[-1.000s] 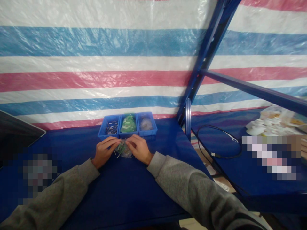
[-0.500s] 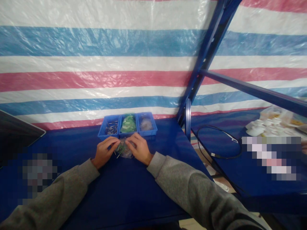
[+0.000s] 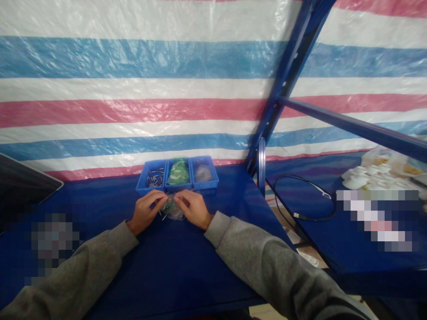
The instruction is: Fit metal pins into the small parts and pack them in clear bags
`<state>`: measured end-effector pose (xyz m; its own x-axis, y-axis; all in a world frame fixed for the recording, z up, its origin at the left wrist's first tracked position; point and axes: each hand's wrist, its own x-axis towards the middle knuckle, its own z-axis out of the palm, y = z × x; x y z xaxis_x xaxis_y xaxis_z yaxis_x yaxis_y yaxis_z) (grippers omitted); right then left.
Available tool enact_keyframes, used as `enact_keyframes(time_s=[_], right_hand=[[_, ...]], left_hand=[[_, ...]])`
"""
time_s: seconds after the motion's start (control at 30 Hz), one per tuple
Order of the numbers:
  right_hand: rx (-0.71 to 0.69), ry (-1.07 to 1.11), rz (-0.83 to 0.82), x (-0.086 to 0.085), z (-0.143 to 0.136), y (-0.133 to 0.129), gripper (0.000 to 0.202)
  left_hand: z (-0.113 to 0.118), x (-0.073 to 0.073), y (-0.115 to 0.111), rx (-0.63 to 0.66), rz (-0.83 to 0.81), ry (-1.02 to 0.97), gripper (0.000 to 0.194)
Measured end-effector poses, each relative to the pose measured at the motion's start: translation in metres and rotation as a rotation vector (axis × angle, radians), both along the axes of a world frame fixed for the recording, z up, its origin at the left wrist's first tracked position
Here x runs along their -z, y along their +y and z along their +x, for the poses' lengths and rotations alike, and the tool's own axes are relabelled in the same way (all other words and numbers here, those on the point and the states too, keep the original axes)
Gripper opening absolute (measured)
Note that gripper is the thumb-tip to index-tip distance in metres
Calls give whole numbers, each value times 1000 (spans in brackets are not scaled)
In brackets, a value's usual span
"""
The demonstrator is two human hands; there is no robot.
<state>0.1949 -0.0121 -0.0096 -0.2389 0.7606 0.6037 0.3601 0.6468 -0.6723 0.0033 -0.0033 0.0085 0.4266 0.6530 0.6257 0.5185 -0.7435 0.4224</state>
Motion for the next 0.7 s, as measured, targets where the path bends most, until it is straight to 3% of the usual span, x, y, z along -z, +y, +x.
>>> enact_keyframes(time_s=[0.7], right_hand=[[15, 12, -16, -4, 0, -3, 22]], left_hand=[[0, 1, -2, 59, -24, 41, 11]])
